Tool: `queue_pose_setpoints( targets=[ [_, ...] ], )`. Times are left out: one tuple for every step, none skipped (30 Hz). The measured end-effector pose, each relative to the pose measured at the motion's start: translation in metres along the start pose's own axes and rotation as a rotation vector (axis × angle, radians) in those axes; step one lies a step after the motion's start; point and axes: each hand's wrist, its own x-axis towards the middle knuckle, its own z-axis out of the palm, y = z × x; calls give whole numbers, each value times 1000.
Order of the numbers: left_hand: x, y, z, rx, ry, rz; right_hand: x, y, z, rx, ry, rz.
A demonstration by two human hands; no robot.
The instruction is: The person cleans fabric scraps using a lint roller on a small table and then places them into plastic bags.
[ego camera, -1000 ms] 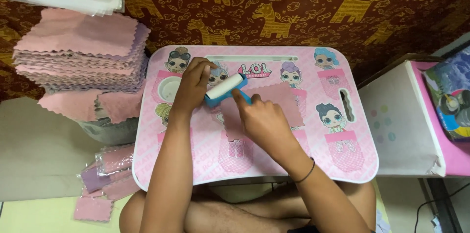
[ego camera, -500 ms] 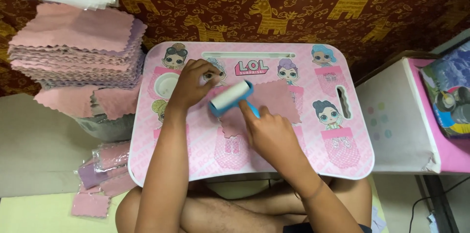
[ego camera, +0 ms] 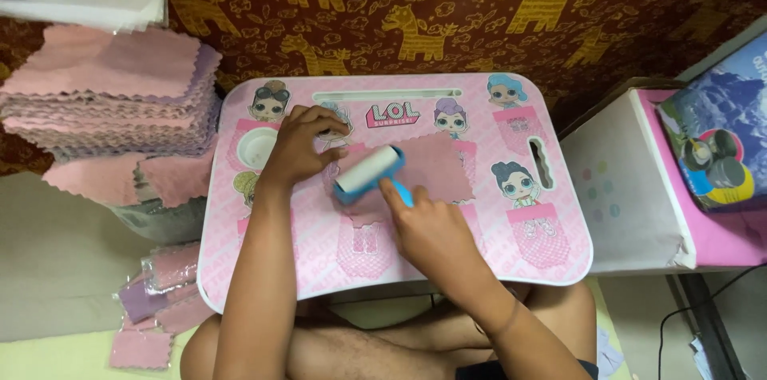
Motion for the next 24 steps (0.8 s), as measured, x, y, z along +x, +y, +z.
queue_pose_setpoints(
  targets=[
    [0,1,2,3,1,7,1,0,-5,-2,7,3],
    [0,0,1,0,0,-2,3,-1,-10,6,-4,7],
    [0,0,1,-3,-1,-11,5,-2,-15,14,-15,10],
    [1,-1,1,0,0,-7,-2,-1,-22,15,-10,12],
    [1,-1,0,-10,3,-8,-8,-1,-29,22,-65,17],
    [1,-1,1,-22,10,-9,-15,0,-36,27,-121,19],
    [1,1,1,-23,13,-6,-23,1,-41,24,-118,19],
    [1,3,0,-22,13,-18,-32,2,-45,-3,-192,46],
    [1,4,-1,-22,12,-30,-40,3,-49,-30,-266,74],
    [0,5,-1,-23,15,-32,-42,3,-48,-31,-267,71],
    [0,6,-1,-23,21,-28,-44,2,-47,-28,-249,73],
    [0,8,-1,-24,24,-23,-47,2,-46,-24,-231,79],
    [0,7,-1,-26,25,-22,-39,1,-38,-26,-232,79],
    [0,7,-1,-22,31,-18,-33,0,-31,-22,-182,75],
    [-1,7,-1,-17,37,-14,-26,-1,-24,-19,-133,70],
    [0,8,-4,-15,39,-12,-19,-1,-12,-20,-129,69],
    [1,10,-8,-18,-27,-67,-12,0,0,-4,-140,83],
    [2,12,-11,-21,-93,-124,-5,0,12,13,-152,97],
    [2,13,-11,-19,-92,-123,-1,3,14,13,-149,97],
    [2,13,-11,-15,-88,-119,3,6,16,42,-151,92],
    [2,14,-11,-11,-84,-114,7,9,18,72,-152,87],
    [2,12,-11,-10,-85,-114,8,16,9,72,-152,88],
    [2,11,-11,-12,-85,-115,10,24,0,149,-161,101],
    [1,10,-10,-17,-87,-117,10,33,-9,224,-175,115]
  ],
)
